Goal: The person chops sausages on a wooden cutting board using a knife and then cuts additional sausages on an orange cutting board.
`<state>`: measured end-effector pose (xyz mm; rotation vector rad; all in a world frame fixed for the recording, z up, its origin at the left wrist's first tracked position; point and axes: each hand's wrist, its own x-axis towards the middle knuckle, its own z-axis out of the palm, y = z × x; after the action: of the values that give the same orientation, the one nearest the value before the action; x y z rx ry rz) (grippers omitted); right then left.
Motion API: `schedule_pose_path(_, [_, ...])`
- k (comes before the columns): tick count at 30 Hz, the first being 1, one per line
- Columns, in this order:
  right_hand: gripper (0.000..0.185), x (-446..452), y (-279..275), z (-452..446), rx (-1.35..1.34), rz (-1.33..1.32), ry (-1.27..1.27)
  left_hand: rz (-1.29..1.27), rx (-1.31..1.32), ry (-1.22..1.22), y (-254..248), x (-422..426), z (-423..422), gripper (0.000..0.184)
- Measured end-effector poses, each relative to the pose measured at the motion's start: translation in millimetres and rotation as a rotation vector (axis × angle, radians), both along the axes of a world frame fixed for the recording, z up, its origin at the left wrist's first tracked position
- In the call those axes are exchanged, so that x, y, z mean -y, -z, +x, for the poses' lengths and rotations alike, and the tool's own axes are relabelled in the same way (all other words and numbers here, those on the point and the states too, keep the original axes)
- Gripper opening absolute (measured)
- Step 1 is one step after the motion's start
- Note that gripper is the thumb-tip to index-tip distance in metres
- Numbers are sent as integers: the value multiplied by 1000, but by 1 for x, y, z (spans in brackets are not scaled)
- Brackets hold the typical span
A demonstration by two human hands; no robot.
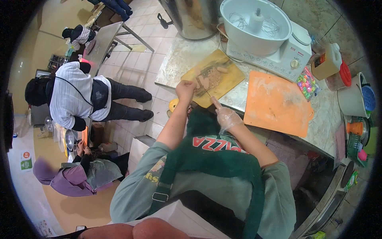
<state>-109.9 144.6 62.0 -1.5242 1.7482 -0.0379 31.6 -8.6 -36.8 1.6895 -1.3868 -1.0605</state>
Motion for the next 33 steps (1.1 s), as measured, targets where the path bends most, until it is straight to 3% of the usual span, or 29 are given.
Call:
schedule_pose_path(2, [56, 8, 30, 2, 126, -263, 60, -4, -37, -9, 3, -1, 0, 21])
schedule_pose_path(10, [60, 46, 34, 24, 75, -136, 60, -133, 93, 11, -15, -11, -5, 16])
schedule_pose_path(14, [67, 50, 27, 31, -4, -100, 62, -76, 47, -10, -13, -9, -5, 16])
schedule_pose_path(26, [71, 6, 9, 13, -80, 83, -23, -85, 81, -23, -17, -12, -6, 18])
schedule_pose_path(33, [69, 14, 23, 14, -36, -115, -21, -99, 154, -22, -22, -13, -7, 19])
